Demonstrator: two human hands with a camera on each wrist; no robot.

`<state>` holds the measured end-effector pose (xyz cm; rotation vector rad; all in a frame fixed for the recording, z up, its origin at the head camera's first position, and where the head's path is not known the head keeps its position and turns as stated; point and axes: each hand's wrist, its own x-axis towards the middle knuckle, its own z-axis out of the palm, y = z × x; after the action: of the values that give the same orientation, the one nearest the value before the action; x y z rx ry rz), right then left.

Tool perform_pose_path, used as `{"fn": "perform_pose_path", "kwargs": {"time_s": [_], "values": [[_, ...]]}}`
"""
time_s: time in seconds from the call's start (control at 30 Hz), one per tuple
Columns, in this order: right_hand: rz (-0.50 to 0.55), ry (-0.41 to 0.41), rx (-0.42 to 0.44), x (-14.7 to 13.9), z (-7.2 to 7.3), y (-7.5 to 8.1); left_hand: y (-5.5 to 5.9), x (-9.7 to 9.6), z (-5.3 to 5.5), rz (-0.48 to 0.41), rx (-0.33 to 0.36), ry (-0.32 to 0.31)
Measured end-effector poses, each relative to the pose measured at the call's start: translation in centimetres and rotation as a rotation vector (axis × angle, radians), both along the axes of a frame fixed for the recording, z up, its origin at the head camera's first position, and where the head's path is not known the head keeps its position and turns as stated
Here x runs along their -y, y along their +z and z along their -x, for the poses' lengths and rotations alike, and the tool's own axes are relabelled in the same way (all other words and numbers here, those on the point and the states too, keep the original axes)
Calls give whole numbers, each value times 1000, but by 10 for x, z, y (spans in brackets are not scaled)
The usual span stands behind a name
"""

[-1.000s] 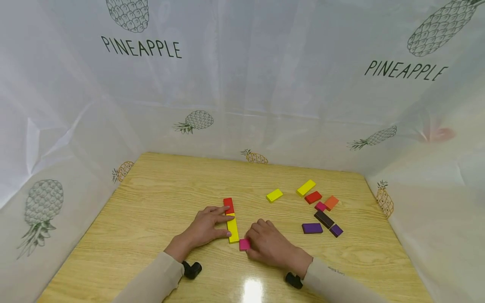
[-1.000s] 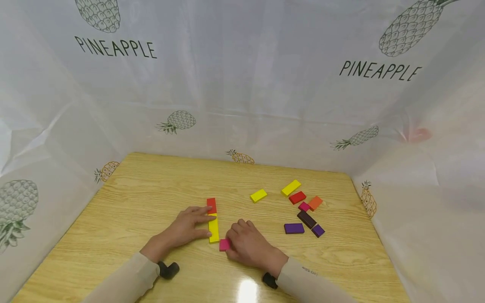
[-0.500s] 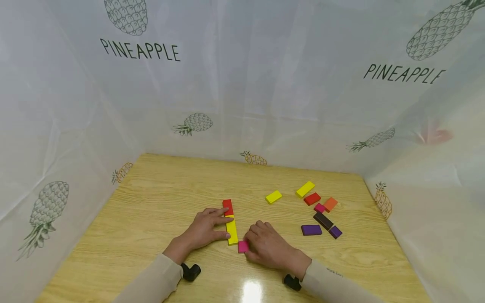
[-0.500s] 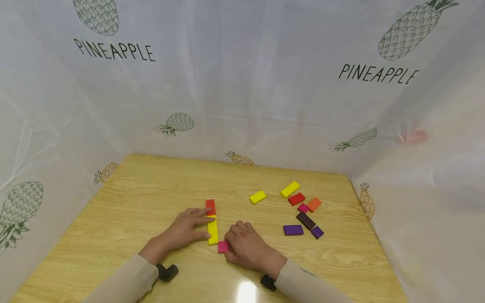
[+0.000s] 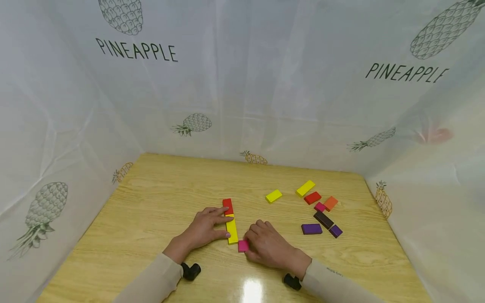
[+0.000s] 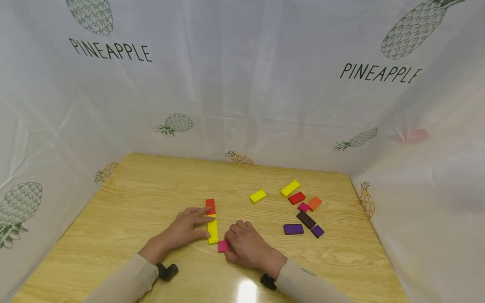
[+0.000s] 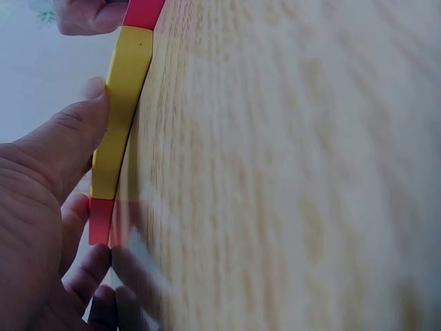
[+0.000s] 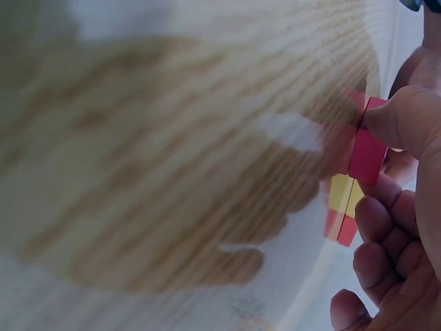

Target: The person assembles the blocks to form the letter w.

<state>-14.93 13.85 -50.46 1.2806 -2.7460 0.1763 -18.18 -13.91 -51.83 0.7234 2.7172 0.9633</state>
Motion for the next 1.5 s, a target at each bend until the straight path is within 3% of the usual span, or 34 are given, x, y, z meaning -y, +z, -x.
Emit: {"fn": "perform_pose_path", "kwargs": {"time_s": [0.5, 1.0, 1.5], "values": [[9, -6, 1, -2, 0, -7, -4, -1, -2, 3, -22, 1], [-8, 37, -18, -16, -10, -14, -15, -15, -22, 4, -67, 43], [-20, 41, -18, -18, -10, -16, -19, -16, -22, 11, -60, 41]]}}
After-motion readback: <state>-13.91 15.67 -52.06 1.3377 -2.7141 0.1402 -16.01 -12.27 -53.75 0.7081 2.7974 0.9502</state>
